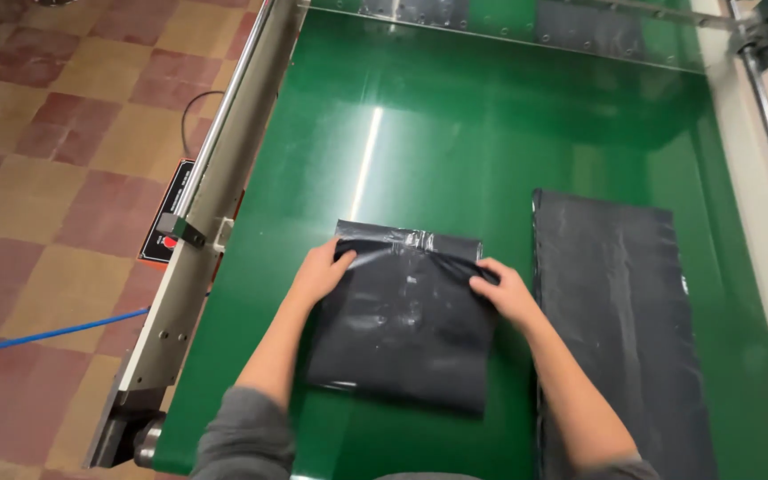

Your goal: Fold black plastic bags and place them into a red plastic storage basket.

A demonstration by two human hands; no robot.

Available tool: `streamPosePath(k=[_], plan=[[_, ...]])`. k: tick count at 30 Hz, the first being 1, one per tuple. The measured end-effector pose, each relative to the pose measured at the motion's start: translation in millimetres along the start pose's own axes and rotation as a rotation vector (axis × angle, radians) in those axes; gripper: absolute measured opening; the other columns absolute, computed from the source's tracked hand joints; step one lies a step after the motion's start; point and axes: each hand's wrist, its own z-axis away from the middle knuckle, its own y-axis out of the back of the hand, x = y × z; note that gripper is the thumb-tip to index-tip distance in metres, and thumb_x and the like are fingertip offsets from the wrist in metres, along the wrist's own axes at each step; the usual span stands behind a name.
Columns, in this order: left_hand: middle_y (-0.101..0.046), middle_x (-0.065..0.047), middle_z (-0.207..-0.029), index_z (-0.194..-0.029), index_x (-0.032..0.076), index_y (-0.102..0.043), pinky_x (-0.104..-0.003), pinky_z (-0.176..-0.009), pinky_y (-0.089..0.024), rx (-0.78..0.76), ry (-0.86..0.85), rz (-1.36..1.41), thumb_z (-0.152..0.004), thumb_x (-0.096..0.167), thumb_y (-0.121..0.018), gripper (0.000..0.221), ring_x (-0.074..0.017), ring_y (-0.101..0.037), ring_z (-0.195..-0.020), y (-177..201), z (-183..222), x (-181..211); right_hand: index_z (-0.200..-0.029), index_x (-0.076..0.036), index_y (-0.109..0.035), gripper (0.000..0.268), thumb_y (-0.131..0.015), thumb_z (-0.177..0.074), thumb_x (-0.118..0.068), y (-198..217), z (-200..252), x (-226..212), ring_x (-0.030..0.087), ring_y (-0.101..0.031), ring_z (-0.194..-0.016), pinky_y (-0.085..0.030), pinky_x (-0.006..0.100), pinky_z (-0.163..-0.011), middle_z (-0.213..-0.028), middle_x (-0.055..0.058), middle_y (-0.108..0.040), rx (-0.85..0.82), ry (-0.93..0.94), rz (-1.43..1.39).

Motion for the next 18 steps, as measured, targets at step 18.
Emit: streamPosePath(k=[18], plan=[[-0.063,-0.01,-0.107,-0.115,0.01,-0.06,-0.045,-0.073,-0.051,0.32,-0.109,-0.641,-0.09,0.038,-0.072,0.04,-0.0329,-0.062,-0.101,-32.9,10.6,48.3,-0.101,-0.012,-0.066,0.033,-0.081,-0.077,-0.028,-37.4,-115.7,-7.2,0.035,-0.062,-0.106,-0.047,0.049,-0.086,-0.104,0.01,-0.069,-0.11,0.087,1.079]])
